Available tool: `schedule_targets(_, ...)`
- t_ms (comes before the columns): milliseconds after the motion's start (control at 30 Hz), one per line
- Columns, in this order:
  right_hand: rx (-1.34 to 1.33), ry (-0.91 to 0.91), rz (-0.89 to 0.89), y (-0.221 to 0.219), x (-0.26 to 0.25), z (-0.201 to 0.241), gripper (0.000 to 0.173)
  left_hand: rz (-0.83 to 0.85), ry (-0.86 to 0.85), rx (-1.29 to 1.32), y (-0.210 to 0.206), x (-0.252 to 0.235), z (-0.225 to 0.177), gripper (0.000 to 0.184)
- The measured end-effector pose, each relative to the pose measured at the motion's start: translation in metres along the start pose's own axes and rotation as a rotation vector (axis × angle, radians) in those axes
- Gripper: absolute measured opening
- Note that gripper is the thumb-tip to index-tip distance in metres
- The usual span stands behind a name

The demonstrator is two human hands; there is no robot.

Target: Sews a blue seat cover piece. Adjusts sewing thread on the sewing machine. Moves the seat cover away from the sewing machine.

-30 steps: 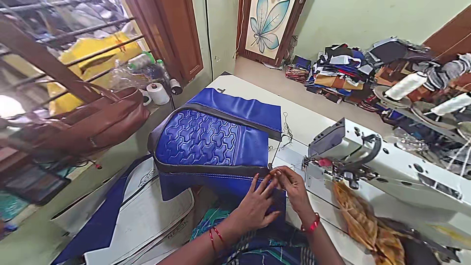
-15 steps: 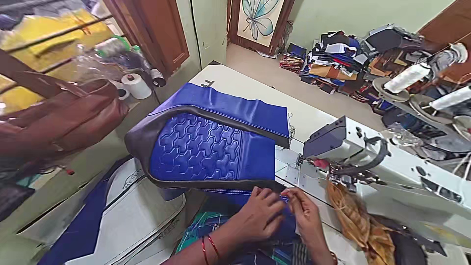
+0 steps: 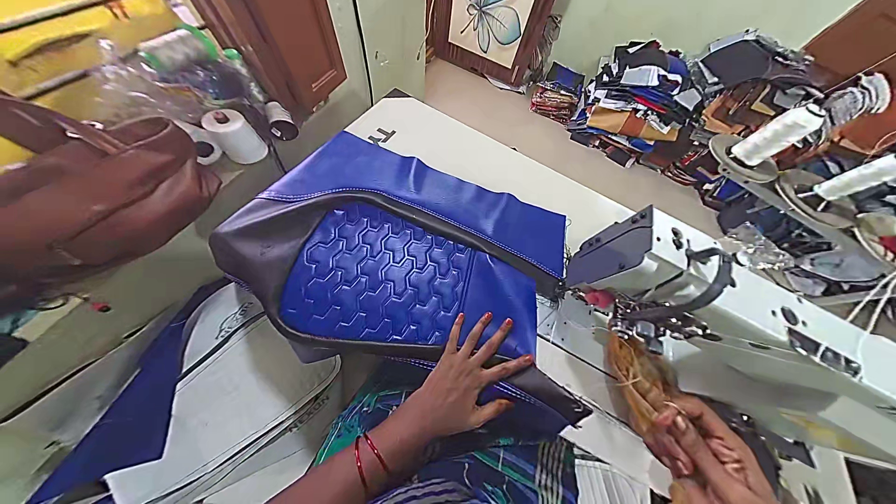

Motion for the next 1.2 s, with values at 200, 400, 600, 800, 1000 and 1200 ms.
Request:
schedule_targets(200,-0.023,0.016,-0.246,0.014,-0.016,-0.039,0.018,0.027,0.033,-0.072,-0.003,-0.003,-0.004,0.067)
schedule_targets(400,0.358,0.253,-0.042,0.043,-0.011,-0.016,0.025,-0.003,-0.045,0.027,-0.012,-0.053,-0.053,0.048)
schedule_targets(600,1.026,0.087,-0.405,0.133,0.022,0.007,0.032,-0.004,-0.032,0.256,-0.044,-0.089,-0.064,0.008)
schedule_targets(800,1.366,-0.397,-0.778,0.261,0.060,-0.042,0.032,-0.182,-0.029,0.353,-0.052,-0.079,-0.045,0.021)
schedule_targets(1000,1.416,-0.200,-0.749,0.300,0.071,-0.115,0.029,-0.172,0.121,0.292,-0.021,-0.066,-0.032,0.019)
schedule_targets(1200,1.236,-0.086,-0.928,0.322,0.079,-0.126,0.043,-0.180,0.242,0.420,-0.024,-0.058,-0.018,0.018)
Point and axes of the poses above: each hand's wrist, its own x-axis away from the middle knuckle, its own y-axis out of the back of the hand, z = x × y, the point moved 6 cm from there along -x, towards the middle knuckle, and after that the axes turned 13 degrees about -z, right-handed, at the moved point
